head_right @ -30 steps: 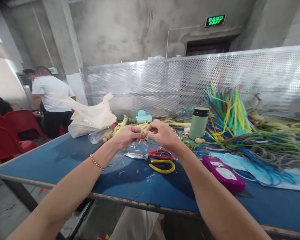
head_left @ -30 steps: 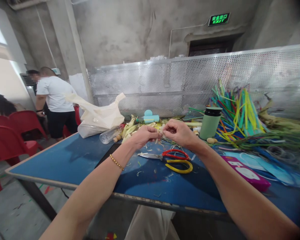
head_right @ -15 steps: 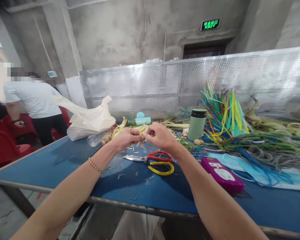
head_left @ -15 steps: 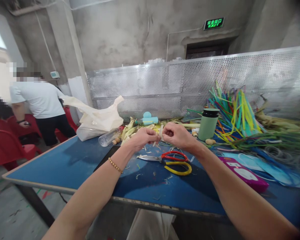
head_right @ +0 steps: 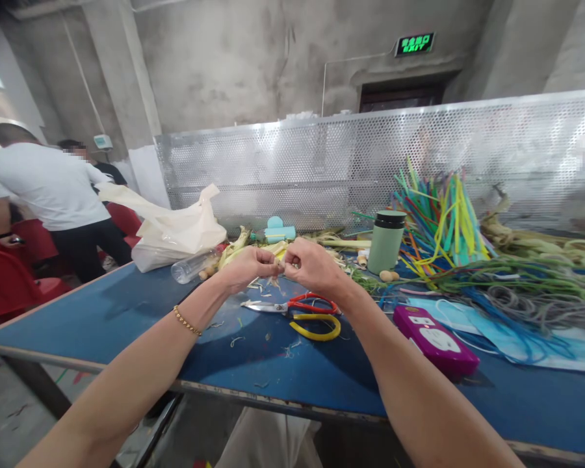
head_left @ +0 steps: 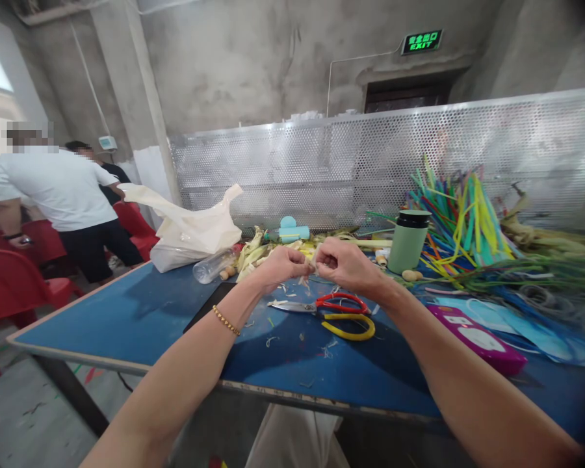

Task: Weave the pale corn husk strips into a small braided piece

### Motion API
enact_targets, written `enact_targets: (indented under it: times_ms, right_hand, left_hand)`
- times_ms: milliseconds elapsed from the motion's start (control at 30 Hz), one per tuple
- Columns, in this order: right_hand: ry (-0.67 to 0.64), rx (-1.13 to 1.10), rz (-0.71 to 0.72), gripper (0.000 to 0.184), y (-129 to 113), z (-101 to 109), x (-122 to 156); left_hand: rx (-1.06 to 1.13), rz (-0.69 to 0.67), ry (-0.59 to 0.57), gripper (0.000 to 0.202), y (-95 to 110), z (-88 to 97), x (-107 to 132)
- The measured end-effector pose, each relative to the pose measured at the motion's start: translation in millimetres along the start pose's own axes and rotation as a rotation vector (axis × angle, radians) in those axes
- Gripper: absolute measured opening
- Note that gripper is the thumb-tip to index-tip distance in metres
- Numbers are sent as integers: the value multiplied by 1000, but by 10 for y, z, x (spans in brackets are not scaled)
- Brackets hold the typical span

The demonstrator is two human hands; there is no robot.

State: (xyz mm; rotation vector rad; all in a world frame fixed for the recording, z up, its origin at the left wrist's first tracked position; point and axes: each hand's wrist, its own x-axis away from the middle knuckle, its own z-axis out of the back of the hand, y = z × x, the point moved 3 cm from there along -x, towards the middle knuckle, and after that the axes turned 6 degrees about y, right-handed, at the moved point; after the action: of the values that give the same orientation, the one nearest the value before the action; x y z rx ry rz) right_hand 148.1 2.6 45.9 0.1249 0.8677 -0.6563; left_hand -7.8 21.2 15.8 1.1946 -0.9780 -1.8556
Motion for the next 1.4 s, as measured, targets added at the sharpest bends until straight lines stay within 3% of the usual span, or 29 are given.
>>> enact_targets:
  times_ms: [367,767,1033,1233,1400]
  right_hand:
    - [3,154,-3,6,-3,-16,5]
    - [25,-7,91,11,-7,-28,-15]
    - [39,-191,-119,9,19,-54,-6]
    - [-64,-232,-78,14,-59,-72,16]
    - [92,-32,73,11,-88,-8,-18]
  left_hand:
    - [-10,16,-27,34,1,-3,4]
    - [17,14,-45,32,-5,5,8]
    - [38,24,-48,25,-80,2,-20]
    - [-52,44,-72,19,-77,-26,4]
    - [-77,24,-81,21,-103,-38,1]
